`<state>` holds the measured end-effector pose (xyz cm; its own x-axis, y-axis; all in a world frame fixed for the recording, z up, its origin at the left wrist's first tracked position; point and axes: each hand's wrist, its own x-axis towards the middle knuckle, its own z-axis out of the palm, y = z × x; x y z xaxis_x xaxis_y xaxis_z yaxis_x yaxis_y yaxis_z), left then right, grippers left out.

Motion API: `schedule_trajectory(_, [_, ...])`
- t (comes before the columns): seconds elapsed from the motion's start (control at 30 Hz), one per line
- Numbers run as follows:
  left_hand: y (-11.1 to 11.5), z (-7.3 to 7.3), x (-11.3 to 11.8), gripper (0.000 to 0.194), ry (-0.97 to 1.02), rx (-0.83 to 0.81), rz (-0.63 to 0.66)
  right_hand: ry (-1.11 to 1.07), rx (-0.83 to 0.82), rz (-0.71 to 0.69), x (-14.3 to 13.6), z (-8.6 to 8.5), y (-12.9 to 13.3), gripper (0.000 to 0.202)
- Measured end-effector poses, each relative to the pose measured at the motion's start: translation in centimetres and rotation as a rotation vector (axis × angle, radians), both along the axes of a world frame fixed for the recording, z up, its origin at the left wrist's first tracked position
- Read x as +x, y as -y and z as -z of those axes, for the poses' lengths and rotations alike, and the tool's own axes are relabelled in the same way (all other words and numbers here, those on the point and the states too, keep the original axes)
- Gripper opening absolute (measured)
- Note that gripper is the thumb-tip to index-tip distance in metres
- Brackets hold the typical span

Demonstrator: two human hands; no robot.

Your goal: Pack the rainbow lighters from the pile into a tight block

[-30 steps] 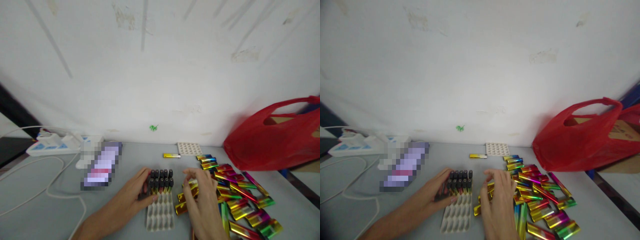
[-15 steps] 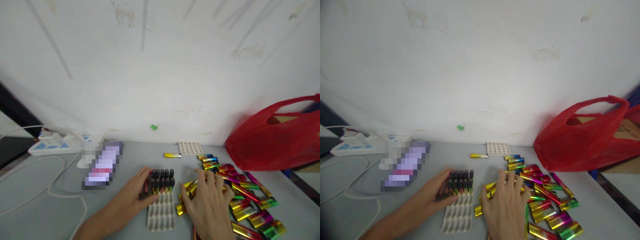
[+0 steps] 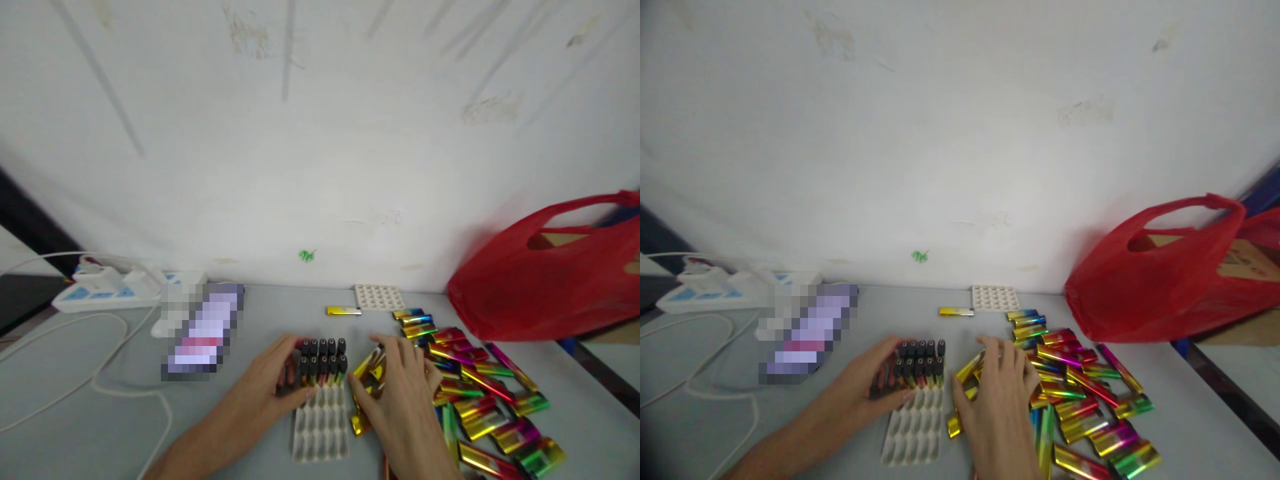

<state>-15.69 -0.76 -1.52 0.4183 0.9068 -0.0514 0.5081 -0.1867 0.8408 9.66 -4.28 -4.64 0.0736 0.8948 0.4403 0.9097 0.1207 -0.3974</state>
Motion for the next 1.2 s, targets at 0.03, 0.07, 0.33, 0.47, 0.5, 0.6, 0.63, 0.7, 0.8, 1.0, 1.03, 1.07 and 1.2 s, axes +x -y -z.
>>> schedule_trajectory(0.03, [0.0,0.0,0.0,0.044,-0.003,0.0,-0.004,-0.018,0.0,-0.028,0.1,0.1,-0.1,0.055])
schedule_trajectory(0.07, [-0.1,0.1,0.0,0.044,-0.006,-0.001,-0.008,-0.034,0.005,-0.049,0.1,0.2,-0.1,0.054])
schedule_trajectory(0.33, [0.1,0.9,-0.1,0.047,0.023,0.039,-0.03,-0.289,0.107,-0.096,-0.7,-1.4,0.5,0.043])
schedule_trajectory(0.47, [0.1,0.8,0.1,0.045,0.024,0.048,-0.045,-0.886,-0.038,-0.122,-1.0,-2.5,0.7,0.035])
schedule_trajectory(0.5, [0.1,0.7,0.1,0.045,0.02,0.046,-0.049,-1.081,-0.088,-0.144,-0.9,-2.7,0.6,0.034])
schedule_trajectory(0.6, [0.1,0.6,0.1,0.047,-0.012,0.041,-0.056,-1.539,-0.171,-0.25,-0.2,-3.3,0.1,0.031])
schedule_trajectory(0.63, [0.1,0.5,0.1,0.048,-0.023,0.04,-0.057,-1.635,-0.18,-0.279,0.0,-3.6,0.0,0.03])
schedule_trajectory(0.7, [0.1,0.5,0.0,0.048,-0.033,0.039,-0.058,-1.765,-0.22,-0.303,0.4,-4.1,-0.1,0.027])
schedule_trajectory(0.8, [0.2,0.5,0.0,0.049,-0.022,0.051,-0.066,-1.839,-0.314,-0.228,0.2,-5.0,0.3,0.024])
schedule_trajectory(1.0, [0.2,0.7,0.1,0.048,-0.027,0.068,-0.071,-1.858,-0.388,-0.195,-0.5,-5.4,0.5,0.044])
schedule_trajectory(1.03, [0.2,0.8,0.0,0.047,-0.028,0.08,-0.073,-1.863,-0.389,-0.22,-0.5,-5.2,0.4,0.047])
schedule_trajectory(1.07, [0.2,0.9,0.0,0.046,-0.03,0.093,-0.08,-1.862,-0.391,-0.24,-0.4,-5.0,0.3,0.049])
schedule_trajectory(1.2, [0.1,1.1,0.0,0.041,-0.044,0.128,-0.135,-1.838,-0.411,-0.211,-0.2,-4.4,0.2,0.052])
